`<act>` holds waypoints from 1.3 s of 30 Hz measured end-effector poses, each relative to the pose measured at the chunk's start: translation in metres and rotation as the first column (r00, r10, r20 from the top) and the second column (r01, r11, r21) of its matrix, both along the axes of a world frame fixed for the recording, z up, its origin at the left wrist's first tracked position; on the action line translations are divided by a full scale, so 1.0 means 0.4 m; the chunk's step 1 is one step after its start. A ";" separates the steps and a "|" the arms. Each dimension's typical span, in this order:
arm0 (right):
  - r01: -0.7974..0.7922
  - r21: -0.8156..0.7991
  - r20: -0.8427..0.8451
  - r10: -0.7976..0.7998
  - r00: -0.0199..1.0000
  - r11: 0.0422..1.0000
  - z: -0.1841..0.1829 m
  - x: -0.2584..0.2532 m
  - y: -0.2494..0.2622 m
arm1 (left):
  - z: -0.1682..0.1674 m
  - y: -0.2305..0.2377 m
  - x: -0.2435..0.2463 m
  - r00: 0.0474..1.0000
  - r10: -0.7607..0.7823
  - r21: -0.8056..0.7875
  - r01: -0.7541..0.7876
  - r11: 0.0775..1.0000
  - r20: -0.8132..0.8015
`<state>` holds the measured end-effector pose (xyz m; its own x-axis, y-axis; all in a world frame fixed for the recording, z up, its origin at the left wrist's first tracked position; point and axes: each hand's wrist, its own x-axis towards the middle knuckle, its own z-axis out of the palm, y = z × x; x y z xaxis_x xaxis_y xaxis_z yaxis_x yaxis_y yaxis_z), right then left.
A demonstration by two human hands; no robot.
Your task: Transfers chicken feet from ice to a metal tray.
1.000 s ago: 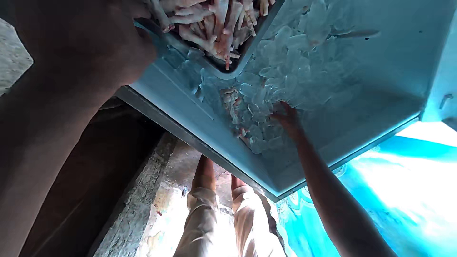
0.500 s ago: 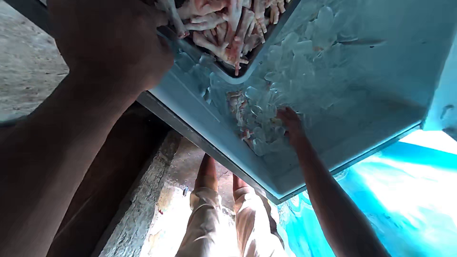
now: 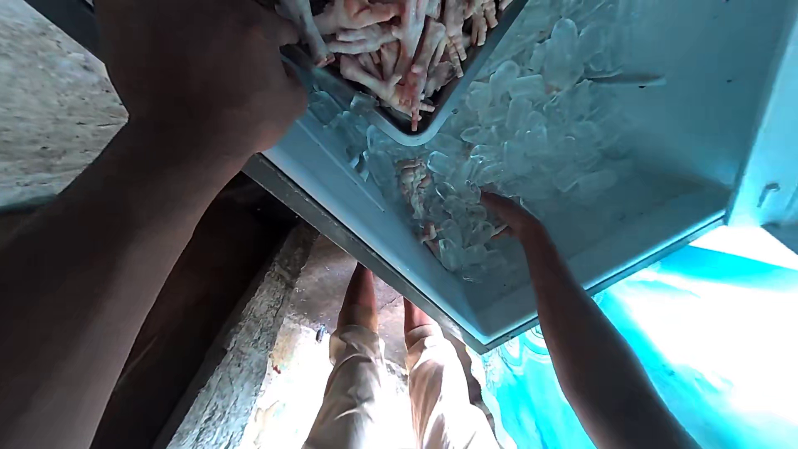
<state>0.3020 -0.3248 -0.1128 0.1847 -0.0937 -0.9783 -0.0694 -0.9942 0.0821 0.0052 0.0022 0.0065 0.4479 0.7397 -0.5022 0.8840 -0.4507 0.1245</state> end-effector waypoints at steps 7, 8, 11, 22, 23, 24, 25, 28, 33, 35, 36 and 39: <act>-0.023 -0.084 -0.052 0.018 0.998 0.996 0.016 -0.021 0.056 | 0.008 -0.006 0.003 1.000 0.013 0.010 -0.013 1.000 -0.003; -0.066 -0.026 -0.049 0.065 0.997 0.997 0.033 -0.036 0.059 | 0.007 -0.005 0.003 1.000 0.022 0.016 -0.022 1.000 0.012; -0.176 0.183 0.076 0.165 0.983 0.967 0.090 -0.125 0.051 | 0.001 -0.007 0.000 0.998 0.042 0.012 -0.043 0.999 0.036; 0.156 0.351 -0.232 -0.076 0.970 0.923 0.126 -0.125 0.023 | -0.002 0.003 -0.006 1.000 -0.019 -0.002 0.019 1.000 0.018; 0.311 0.338 -0.293 -0.214 0.932 0.888 0.125 -0.089 0.016 | -0.004 0.004 -0.006 1.000 -0.023 -0.001 0.023 1.000 0.008; 0.419 0.353 -0.327 -0.309 0.893 0.837 0.128 -0.051 0.015 | -0.004 0.004 -0.006 1.000 -0.025 0.001 0.025 1.000 0.005; 0.496 0.388 -0.353 -0.372 0.859 0.777 0.132 -0.014 0.020 | -0.004 0.004 -0.007 1.000 -0.025 0.002 0.025 1.000 0.009; 0.463 0.520 -0.334 -0.328 0.884 0.718 0.164 0.072 0.083 | 0.001 0.000 -0.007 0.999 -0.019 0.012 0.019 1.000 0.025; -0.300 0.504 0.334 0.138 0.932 0.810 0.208 0.093 0.154 | 0.010 -0.003 0.005 1.000 0.015 0.004 -0.015 1.000 0.016; -0.424 0.494 0.377 0.253 0.891 0.759 0.240 0.044 0.138 | 0.008 0.000 0.003 1.000 0.016 0.015 -0.017 1.000 0.013; -0.454 0.489 0.326 0.327 0.887 0.745 0.256 0.006 0.121 | 0.009 -0.002 0.003 1.000 0.016 0.014 -0.017 1.000 0.004; -0.546 0.403 0.043 0.580 0.813 0.735 0.258 -0.142 0.064 | 0.012 -0.002 0.005 1.000 0.017 0.009 -0.017 1.000 -0.002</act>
